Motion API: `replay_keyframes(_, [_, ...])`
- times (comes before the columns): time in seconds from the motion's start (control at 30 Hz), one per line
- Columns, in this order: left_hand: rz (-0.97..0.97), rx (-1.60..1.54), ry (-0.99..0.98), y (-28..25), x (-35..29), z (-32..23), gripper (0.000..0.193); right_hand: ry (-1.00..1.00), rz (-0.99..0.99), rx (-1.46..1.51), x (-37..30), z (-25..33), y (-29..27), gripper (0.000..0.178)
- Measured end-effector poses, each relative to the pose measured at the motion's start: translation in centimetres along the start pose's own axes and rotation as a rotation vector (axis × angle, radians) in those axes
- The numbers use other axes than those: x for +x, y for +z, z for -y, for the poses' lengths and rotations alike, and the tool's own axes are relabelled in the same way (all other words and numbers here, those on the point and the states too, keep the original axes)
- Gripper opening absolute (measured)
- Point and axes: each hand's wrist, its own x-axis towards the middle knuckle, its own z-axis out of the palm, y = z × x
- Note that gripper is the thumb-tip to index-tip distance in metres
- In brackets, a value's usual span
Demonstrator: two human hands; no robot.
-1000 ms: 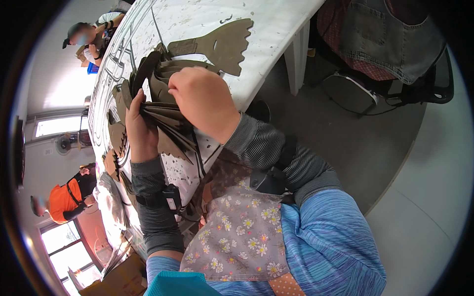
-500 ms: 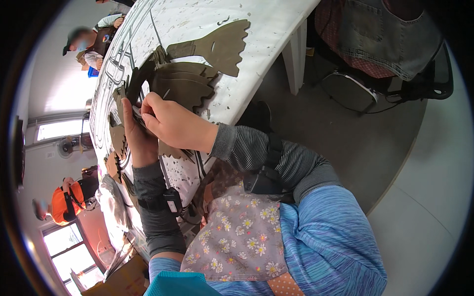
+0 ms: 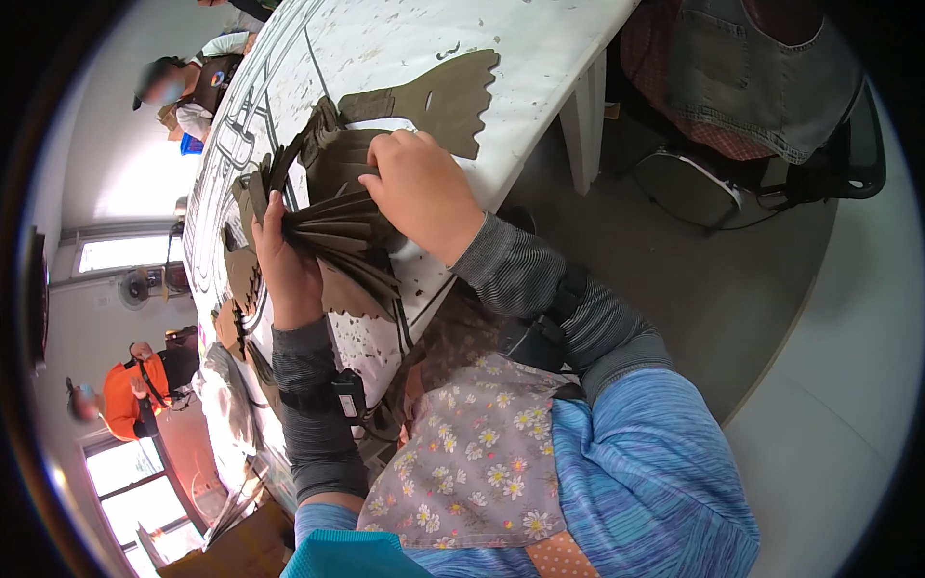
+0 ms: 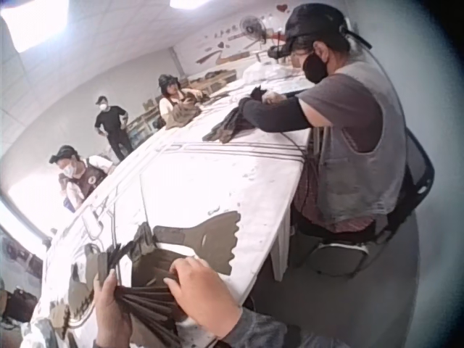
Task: Organize and stack various brown shoe upper components on a manufacturing table.
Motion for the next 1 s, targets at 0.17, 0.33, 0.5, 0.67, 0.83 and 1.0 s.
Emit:
replay_keyframes(0.17, [-0.011, -0.001, -0.066, -1.7, 0.9, 0.4, 0.033, 0.234, 0.331, 0.588, 1.0, 1.8, -0.3, 0.023])
replay_keyframes(0.33, [0.041, -0.15, -0.243, -1.2, 0.4, 0.4, 0.02, 0.137, 0.561, 0.769, 0.7, 3.0, 0.7, 0.022])
replay_keyframes(0.5, [0.031, -0.043, -0.133, -3.0, 0.8, 0.4, 0.028, 0.096, 0.568, 0.705, 0.5, 3.8, 1.6, 0.021])
replay_keyframes(0.67, [0.071, 0.481, 0.286, -1.6, -2.5, -2.4, 0.049, -0.314, 0.44, 0.644, 0.0, 4.9, 1.9, 0.027])
replay_keyframes(0.83, [-0.064, 0.492, 0.482, -0.5, -7.9, -6.8, 0.071, -0.268, 0.587, 0.575, -0.3, 9.2, 2.4, 0.04])
replay_keyframes(1.0, [-0.192, 0.626, 0.538, -4.5, -11.3, -4.2, 0.097, -0.399, 0.68, 0.699, -2.0, 8.9, 5.0, 0.045])
